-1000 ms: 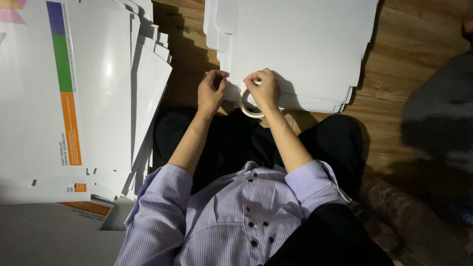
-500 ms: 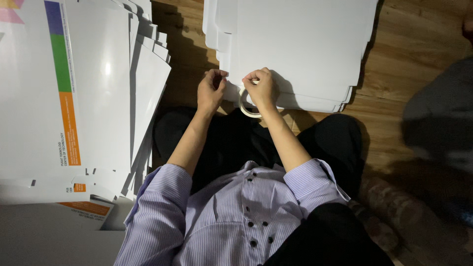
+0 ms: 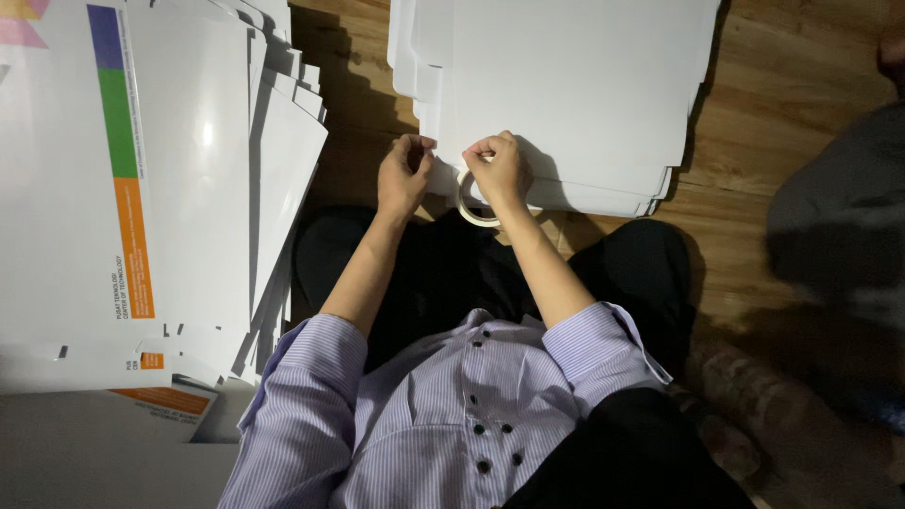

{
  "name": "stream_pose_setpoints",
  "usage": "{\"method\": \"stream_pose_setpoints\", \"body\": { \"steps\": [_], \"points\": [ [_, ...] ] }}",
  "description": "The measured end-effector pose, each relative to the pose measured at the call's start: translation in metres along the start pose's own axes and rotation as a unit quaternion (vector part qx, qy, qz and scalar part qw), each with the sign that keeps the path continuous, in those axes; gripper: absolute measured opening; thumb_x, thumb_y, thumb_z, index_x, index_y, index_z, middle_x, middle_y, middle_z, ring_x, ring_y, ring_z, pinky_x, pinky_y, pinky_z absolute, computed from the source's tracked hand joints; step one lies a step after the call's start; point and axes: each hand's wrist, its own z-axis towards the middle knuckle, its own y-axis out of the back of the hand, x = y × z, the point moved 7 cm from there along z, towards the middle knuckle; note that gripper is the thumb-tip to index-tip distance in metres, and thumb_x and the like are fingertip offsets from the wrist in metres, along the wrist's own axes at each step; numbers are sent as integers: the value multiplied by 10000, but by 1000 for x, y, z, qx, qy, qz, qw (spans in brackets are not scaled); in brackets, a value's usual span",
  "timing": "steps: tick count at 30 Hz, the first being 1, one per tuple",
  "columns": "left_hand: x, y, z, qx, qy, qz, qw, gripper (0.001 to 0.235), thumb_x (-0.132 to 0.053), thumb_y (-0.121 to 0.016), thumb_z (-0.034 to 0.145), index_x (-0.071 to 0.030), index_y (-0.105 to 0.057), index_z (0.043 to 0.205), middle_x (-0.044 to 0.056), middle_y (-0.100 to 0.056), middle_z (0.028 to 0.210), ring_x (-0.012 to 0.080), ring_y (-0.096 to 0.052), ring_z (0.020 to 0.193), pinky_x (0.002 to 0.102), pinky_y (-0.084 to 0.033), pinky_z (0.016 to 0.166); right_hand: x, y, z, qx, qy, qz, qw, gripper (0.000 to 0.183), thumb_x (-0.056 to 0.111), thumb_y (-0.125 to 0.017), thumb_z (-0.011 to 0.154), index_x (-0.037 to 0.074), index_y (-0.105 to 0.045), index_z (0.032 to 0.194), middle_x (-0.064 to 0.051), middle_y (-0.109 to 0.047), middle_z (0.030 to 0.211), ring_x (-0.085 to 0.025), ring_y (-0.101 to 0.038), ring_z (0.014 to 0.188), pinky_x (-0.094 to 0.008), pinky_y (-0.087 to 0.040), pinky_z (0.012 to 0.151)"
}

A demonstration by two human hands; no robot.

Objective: The person sits on the floor and uses a roll of clear tape to secure the edges of a stack of white paper sheets. They repeatedly pull tape from the roll, apply it to the paper, and smooth it down with their hands.

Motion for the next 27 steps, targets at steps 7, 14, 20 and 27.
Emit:
{"method": "stream_pose_setpoints", "body": {
  "steps": [7,14,20,27],
  "points": [
    [-7,0,0,11,0,38,999,157,-159,-577,819,-134,-575,974,123,-605,902,348,-588,903,434,-467,777,-13,-9,5,28,-4,-43,999,78,218,-703,668,161,-651,658,-23,-514,678,-218,-566,711,-303,-453,654],
    [-19,-5,0,16,31,114,993,271,-314,-662,786,-142,-534,952,138,-572,907,378,-588,907,472,-466,759,15,4,-4,33,19,-55,998,93,212,-688,695,146,-638,651,-46,-501,682,-248,-546,709,-320,-439,636],
    [-27,-7,-4,20,86,146,985,380,-379,-713,732,-168,-478,944,103,-564,993,361,-575,987,468,-458,825,19,7,-9,7,11,-73,997,96,230,-681,693,164,-632,643,-30,-508,680,-237,-561,709,-310,-450,637],
    [-22,-12,2,19,105,174,979,379,-383,-722,718,-187,-479,932,104,-564,990,344,-572,1002,462,-458,815,6,4,2,5,60,-81,995,105,219,-704,661,172,-621,617,-13,-481,608,-233,-558,650,-307,-453,618]
  ]
}}
